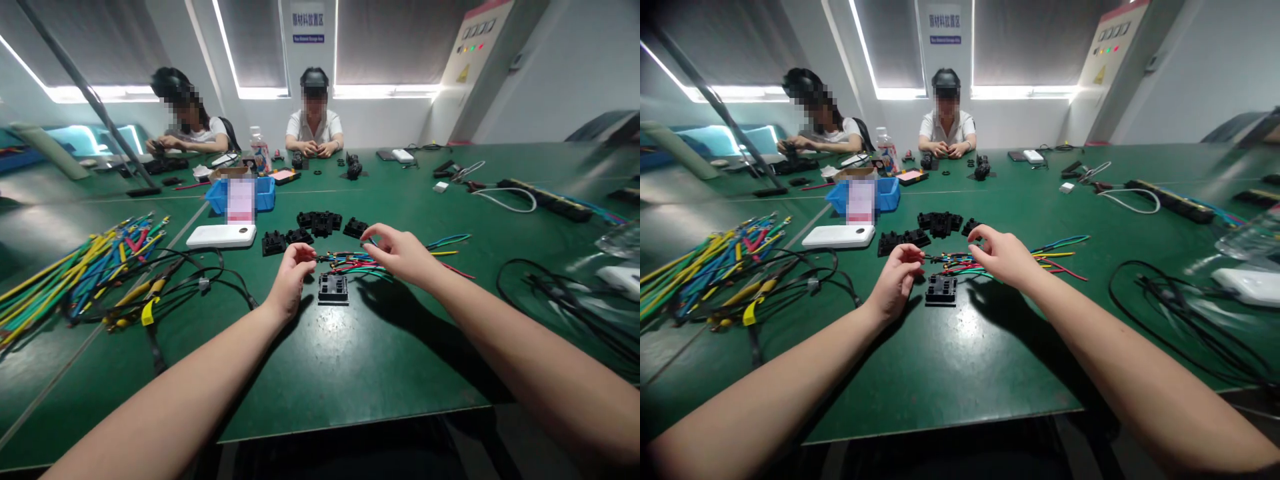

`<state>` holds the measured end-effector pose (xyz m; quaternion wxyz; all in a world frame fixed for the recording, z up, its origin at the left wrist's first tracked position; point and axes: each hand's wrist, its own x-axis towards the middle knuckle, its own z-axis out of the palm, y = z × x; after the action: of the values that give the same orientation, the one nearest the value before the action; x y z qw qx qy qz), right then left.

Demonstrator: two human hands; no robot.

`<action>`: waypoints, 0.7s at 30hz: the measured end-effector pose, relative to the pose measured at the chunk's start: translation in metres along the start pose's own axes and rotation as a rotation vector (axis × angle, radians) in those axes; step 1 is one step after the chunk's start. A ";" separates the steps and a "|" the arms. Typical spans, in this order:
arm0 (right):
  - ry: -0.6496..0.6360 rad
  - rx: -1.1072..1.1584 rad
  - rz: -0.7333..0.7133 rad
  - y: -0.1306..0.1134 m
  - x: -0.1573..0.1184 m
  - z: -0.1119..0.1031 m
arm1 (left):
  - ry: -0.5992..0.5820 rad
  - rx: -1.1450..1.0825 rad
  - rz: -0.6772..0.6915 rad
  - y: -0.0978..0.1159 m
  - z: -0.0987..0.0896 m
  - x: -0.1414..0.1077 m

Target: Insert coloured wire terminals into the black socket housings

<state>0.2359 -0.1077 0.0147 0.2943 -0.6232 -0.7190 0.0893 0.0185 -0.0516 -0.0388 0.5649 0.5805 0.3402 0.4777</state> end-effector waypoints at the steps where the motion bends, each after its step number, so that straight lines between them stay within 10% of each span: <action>1: 0.006 -0.009 0.035 -0.002 0.004 0.001 | 0.006 -0.019 -0.019 -0.001 -0.002 0.003; 7: 0.181 -0.078 0.125 0.015 0.008 0.022 | 0.042 -0.067 -0.104 -0.001 -0.010 0.014; 21: -0.155 -0.170 -0.293 0.015 -0.009 0.015 | 0.049 0.145 -0.128 0.007 -0.030 0.020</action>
<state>0.2412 -0.1096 -0.0078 0.1940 -0.5259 -0.8275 0.0322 -0.0050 -0.0241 -0.0313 0.5424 0.5851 0.4239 0.4286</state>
